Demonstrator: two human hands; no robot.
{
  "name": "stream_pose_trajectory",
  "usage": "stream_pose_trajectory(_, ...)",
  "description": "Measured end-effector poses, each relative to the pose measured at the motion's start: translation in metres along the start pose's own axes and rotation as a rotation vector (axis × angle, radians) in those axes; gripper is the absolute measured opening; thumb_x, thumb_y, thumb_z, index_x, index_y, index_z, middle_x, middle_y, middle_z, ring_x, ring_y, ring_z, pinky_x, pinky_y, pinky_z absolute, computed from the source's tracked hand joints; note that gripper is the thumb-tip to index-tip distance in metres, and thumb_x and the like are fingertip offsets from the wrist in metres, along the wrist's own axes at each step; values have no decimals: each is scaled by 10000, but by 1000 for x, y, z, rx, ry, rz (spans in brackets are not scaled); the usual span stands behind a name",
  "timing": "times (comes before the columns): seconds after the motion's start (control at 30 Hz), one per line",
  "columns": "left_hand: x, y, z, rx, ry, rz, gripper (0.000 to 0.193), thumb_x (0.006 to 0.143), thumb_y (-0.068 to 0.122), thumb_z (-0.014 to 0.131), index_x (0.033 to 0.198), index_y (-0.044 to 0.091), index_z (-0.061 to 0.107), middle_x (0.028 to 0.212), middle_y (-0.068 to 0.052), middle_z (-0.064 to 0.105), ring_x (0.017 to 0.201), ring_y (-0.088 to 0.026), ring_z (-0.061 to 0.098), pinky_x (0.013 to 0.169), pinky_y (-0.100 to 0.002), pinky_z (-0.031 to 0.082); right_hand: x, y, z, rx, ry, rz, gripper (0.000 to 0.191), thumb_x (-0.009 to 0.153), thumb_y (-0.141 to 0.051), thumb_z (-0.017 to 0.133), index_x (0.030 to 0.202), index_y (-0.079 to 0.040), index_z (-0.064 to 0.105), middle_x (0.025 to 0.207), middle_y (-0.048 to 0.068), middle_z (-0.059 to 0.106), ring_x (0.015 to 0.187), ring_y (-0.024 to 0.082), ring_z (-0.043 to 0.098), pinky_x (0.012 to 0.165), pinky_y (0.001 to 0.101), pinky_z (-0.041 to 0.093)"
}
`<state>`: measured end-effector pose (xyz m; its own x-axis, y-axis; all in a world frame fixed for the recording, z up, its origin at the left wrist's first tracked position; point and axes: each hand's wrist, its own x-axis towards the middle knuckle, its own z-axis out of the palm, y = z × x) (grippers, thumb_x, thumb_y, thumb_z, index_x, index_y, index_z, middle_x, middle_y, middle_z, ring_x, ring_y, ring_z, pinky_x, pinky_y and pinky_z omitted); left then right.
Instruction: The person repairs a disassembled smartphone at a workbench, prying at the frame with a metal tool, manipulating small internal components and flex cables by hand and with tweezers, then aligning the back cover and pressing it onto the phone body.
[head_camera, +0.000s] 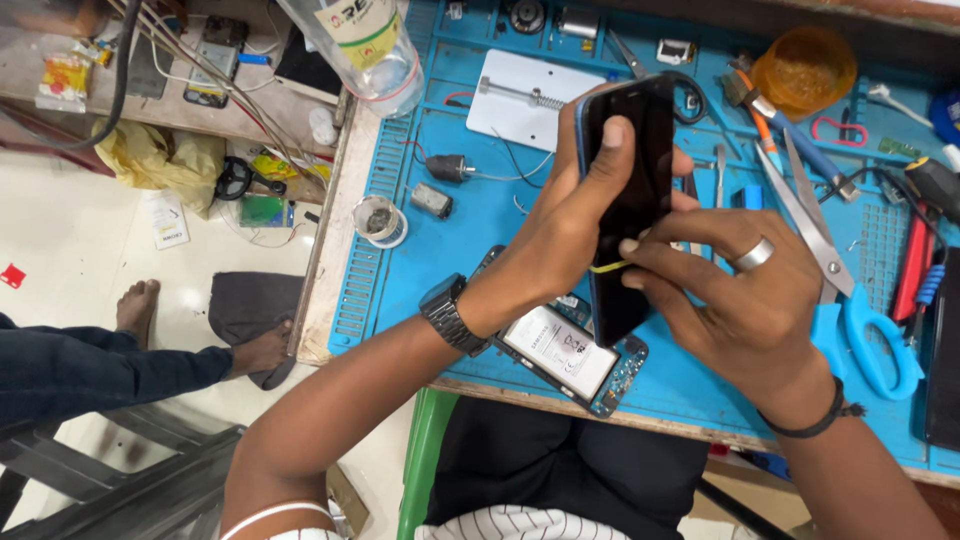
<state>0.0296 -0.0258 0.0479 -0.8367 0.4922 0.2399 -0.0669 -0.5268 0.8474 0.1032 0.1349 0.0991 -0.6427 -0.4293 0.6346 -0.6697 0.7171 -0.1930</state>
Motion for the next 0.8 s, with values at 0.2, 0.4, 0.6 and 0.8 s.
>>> stream_pose_trajectory(0.2, -7, 4, 9, 25, 58, -41, 692, 1035, 596, 401, 1466, 110, 162, 1223, -173, 627, 1071, -221, 712, 794, -349, 620, 3, -7, -2, -215, -62, -189, 176, 815, -9, 861, 915, -73, 730, 932, 27, 695, 802, 226, 667, 729, 383, 504)
stream_pose_trajectory(0.4, -10, 1, 4, 40, 54, 2, 695, 1066, 580, 433, 1489, 98, 167, 1251, -166, 594, 1111, -200, 672, 944, -357, 617, 11, -10, 9, -159, -136, -86, 214, 727, -62, 805, 901, -43, 680, 972, 103, 668, 882, 301, 663, 740, 413, 495)
stream_pose_trajectory(0.6, 1, 1, -5, 32, 103, 69, 722, 1049, 590, 475, 1472, 71, 204, 1178, -152, 598, 987, -193, 654, 837, -379, 622, 5, -20, 25, -36, -160, -106, 183, 683, -111, 775, 823, -95, 659, 857, 60, 608, 837, 321, 606, 845, 493, 518)
stream_pose_trajectory(0.8, 15, 8, -25, -310, 42, -18, 699, 1094, 611, 425, 1377, -27, 424, 1166, -165, 631, 963, -262, 690, 846, -483, 645, -25, 2, 15, -250, -166, -354, 209, 691, -84, 805, 819, -99, 640, 853, 42, 608, 784, 264, 605, 746, 434, 508)
